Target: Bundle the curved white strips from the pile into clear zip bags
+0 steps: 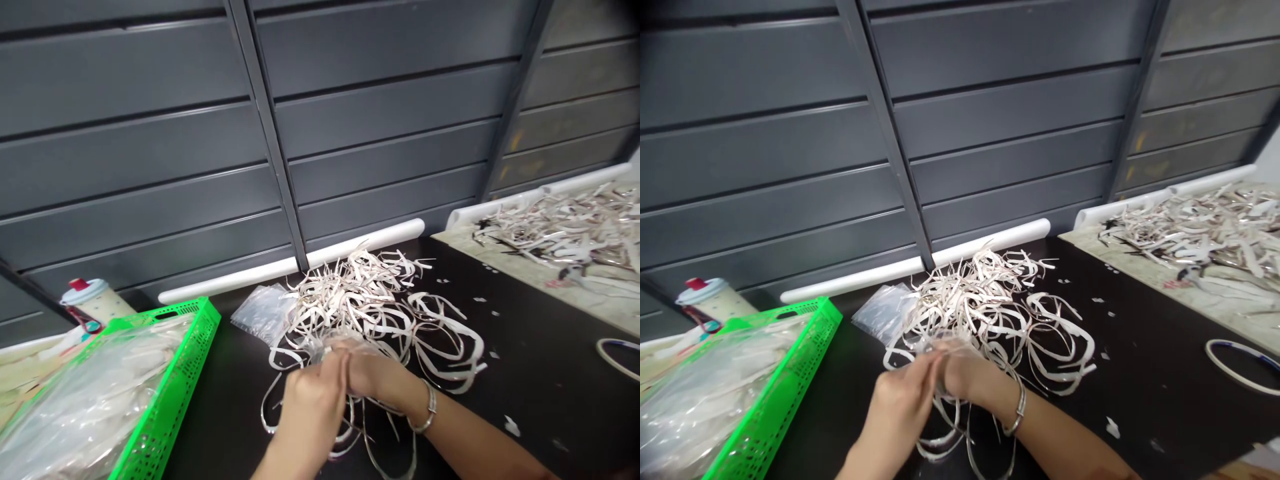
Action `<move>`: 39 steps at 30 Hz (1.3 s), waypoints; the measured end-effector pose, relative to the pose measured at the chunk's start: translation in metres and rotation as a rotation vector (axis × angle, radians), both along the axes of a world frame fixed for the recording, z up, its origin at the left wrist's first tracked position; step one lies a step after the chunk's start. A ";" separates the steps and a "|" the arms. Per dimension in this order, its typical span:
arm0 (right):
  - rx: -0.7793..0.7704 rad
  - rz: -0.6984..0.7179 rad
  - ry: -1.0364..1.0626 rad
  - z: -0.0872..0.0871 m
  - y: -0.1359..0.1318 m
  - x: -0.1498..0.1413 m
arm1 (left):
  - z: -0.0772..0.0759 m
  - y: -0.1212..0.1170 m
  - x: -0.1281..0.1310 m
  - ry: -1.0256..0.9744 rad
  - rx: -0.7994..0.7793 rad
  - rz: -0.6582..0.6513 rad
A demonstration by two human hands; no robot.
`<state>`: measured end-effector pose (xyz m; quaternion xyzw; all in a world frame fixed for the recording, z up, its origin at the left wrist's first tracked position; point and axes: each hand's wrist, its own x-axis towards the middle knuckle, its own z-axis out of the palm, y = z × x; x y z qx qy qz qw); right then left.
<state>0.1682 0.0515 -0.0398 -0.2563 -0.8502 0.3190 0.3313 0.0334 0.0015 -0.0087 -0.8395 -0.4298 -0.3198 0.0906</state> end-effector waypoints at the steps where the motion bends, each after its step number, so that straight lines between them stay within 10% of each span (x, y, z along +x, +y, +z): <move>1: 0.040 0.032 -0.042 0.007 -0.005 0.002 | 0.005 0.003 -0.005 -0.038 -0.024 0.039; 7: 0.442 -0.006 -0.363 0.051 -0.032 0.017 | 0.025 0.008 -0.022 -0.229 -0.304 0.067; 14: 0.508 -0.021 -0.445 0.066 -0.027 0.033 | 0.030 0.021 -0.040 -0.396 -0.512 0.196; 20: 0.398 -0.152 -0.114 0.064 0.005 0.041 | 0.025 0.035 -0.052 -0.673 -0.771 -0.020; 28: 0.104 -0.263 0.002 0.056 0.021 0.049 | 0.011 0.050 -0.051 -0.714 -0.440 0.031; 35: -0.117 -0.284 0.435 0.042 0.041 0.044 | 0.001 0.054 -0.039 -1.263 -0.620 -0.103; 39: -0.346 -0.137 0.187 0.032 0.052 0.041 | 0.007 0.055 -0.041 -1.456 -0.526 -0.089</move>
